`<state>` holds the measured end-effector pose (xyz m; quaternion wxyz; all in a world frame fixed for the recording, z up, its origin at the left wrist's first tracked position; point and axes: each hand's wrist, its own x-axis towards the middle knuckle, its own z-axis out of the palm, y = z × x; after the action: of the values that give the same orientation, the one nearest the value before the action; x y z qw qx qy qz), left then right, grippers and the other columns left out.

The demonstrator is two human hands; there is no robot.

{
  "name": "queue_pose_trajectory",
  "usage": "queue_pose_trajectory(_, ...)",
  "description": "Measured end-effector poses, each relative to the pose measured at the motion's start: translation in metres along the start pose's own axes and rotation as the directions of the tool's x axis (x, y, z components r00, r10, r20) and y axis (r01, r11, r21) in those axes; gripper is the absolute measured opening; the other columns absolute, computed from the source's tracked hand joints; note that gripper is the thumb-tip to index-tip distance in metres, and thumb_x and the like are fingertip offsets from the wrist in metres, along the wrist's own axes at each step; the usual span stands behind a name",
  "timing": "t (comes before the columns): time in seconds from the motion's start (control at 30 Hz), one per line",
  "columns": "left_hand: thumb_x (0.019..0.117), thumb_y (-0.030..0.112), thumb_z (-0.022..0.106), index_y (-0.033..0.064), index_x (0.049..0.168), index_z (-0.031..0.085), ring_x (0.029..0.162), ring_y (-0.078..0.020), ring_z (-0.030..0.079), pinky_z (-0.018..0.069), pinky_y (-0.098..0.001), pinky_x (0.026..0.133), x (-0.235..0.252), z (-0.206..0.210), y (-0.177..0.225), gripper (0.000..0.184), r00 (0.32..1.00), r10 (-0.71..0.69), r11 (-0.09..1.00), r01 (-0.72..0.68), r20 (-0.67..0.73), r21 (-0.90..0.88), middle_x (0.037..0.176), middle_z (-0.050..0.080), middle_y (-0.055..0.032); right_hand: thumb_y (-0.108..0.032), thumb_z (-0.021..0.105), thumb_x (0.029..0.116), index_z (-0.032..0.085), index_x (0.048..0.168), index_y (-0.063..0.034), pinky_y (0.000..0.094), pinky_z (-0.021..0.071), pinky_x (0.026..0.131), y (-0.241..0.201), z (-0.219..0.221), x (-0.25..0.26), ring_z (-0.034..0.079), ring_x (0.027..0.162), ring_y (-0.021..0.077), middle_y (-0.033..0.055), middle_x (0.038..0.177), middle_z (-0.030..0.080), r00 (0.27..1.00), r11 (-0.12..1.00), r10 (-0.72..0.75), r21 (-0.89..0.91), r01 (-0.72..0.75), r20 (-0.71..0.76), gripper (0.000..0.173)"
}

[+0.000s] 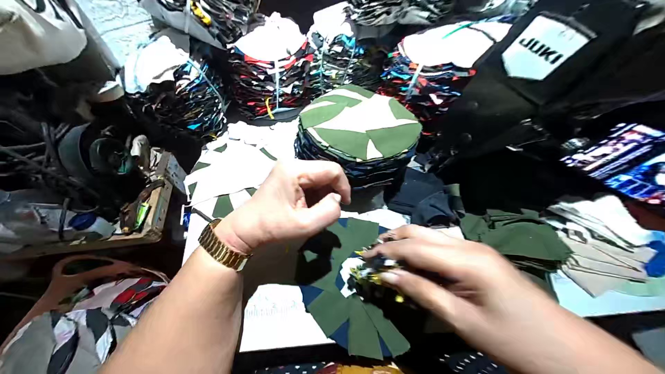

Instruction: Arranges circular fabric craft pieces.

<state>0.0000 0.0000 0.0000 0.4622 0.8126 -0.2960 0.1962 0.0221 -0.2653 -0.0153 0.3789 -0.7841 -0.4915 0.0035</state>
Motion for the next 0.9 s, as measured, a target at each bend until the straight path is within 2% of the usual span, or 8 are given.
queue_pose_trajectory(0.1, 0.0889, 0.007, 0.058, 0.0025, 0.085, 0.070, 0.056, 0.0013, 0.050, 0.0395, -0.0166, 0.050, -0.002, 0.000, -0.003, 0.013, 0.966, -0.137, 0.989, 0.146, 0.221, -0.025, 0.066, 0.059, 0.0034, -0.042, 0.053, 0.1005, 0.075, 0.119, -0.0256, 0.0273, 0.0584, 0.077, 0.004, 0.028, 0.004, 0.065, 0.097, 0.0082, -0.0020, 0.114, 0.065, 0.993, 0.980, -0.029, -0.194, 0.051, 0.115, 0.032)
queue_pose_trajectory(0.17, 0.0888, 0.010, 0.062, 0.0045, 0.085, 0.071, 0.054, -0.0012, 0.051, 0.0398, -0.0196, 0.048, -0.003, -0.001, -0.006, 0.011, 0.917, -0.212, 0.974, 0.226, 0.338, -0.003, 0.063, 0.058, 0.0032, -0.046, 0.051, 0.1011, 0.069, 0.130, -0.0294, 0.0342, 0.0586, 0.084, 0.004, 0.024, 0.003, 0.064, 0.110, 0.0125, -0.0019, 0.127, 0.063, 0.982, 0.978, -0.039, -0.192, 0.075, 0.186, 0.037)
queue_pose_trajectory(0.23, 0.0892, 0.009, 0.065, 0.0052, 0.086, 0.072, 0.055, -0.0021, 0.052, 0.0409, -0.0199, 0.048, -0.002, -0.003, -0.005, 0.009, 0.870, -0.260, 0.957, 0.291, 0.419, -0.011, 0.063, 0.059, 0.0026, -0.047, 0.052, 0.1010, 0.066, 0.136, -0.0299, 0.0339, 0.0590, 0.082, 0.005, 0.009, 0.003, 0.065, 0.111, 0.0102, -0.0035, 0.132, 0.063, 0.980, 0.987, -0.049, -0.144, 0.077, 0.191, 0.041)
queue_pose_trajectory(0.33, 0.0896, 0.012, 0.072, 0.0044, 0.087, 0.071, 0.056, -0.0026, 0.053, 0.0420, -0.0190, 0.050, -0.001, -0.002, -0.004, 0.008, 0.836, -0.254, 0.943, 0.325, 0.487, -0.065, 0.066, 0.060, 0.0013, -0.044, 0.061, 0.0991, 0.070, 0.124, -0.0267, 0.0237, 0.0620, 0.073, 0.009, -0.010, -0.001, 0.067, 0.092, 0.0017, -0.0101, 0.118, 0.066, 0.995, 1.000, 0.020, -0.022, -0.018, 0.099, 0.032)
queue_pose_trajectory(0.53, 0.0855, 0.020, 0.084, 0.0054, 0.090, 0.071, 0.058, -0.0060, 0.054, 0.0442, -0.0225, 0.052, 0.001, 0.017, 0.006, 0.020, 0.792, -0.267, 0.951, 0.309, 0.550, 0.016, 0.067, 0.060, -0.0004, -0.038, 0.063, 0.0958, 0.076, 0.103, -0.0230, 0.0148, 0.0547, 0.067, 0.013, 0.014, -0.011, 0.062, 0.082, -0.0036, -0.0110, 0.098, 0.065, 1.000, 0.995, 0.020, -0.102, -0.021, -0.016, 0.021)
queue_pose_trajectory(0.67, 0.0867, 0.014, 0.080, 0.0093, 0.086, 0.071, 0.059, -0.0079, 0.055, 0.0455, -0.0286, 0.053, 0.004, 0.019, 0.012, 0.010, 0.725, -0.338, 0.940, 0.294, 0.601, 0.174, 0.066, 0.060, 0.0016, -0.026, 0.060, 0.0956, 0.076, 0.097, -0.0195, 0.0162, 0.0567, 0.068, 0.017, 0.009, -0.011, 0.064, 0.082, -0.0023, -0.0101, 0.095, 0.067, 0.999, 0.997, 0.010, -0.080, -0.014, -0.048, 0.017)
queue_pose_trajectory(0.8, 0.0865, 0.009, 0.079, 0.0063, 0.081, 0.072, 0.054, -0.0046, 0.052, 0.0412, -0.0228, 0.048, 0.006, 0.010, 0.015, 0.010, 0.694, -0.332, 0.928, 0.360, 0.639, 0.092, 0.061, 0.058, 0.0012, -0.027, 0.059, 0.0939, 0.073, 0.094, -0.0195, 0.0170, 0.0566, 0.067, 0.021, 0.002, -0.011, 0.063, 0.080, -0.0026, -0.0111, 0.092, 0.065, 0.995, 0.991, 0.047, -0.121, -0.058, -0.093, 0.016)
queue_pose_trajectory(0.9, 0.0877, 0.015, 0.081, 0.0060, 0.082, 0.073, 0.055, -0.0041, 0.054, 0.0434, -0.0219, 0.050, 0.004, 0.011, 0.016, 0.014, 0.657, -0.362, 0.915, 0.384, 0.662, 0.119, 0.063, 0.061, 0.0006, -0.027, 0.057, 0.0930, 0.072, 0.091, -0.0201, 0.0187, 0.0522, 0.061, 0.024, 0.014, -0.012, 0.060, 0.076, -0.0014, -0.0106, 0.087, 0.062, 0.997, 0.980, 0.034, -0.195, -0.048, -0.075, 0.016)
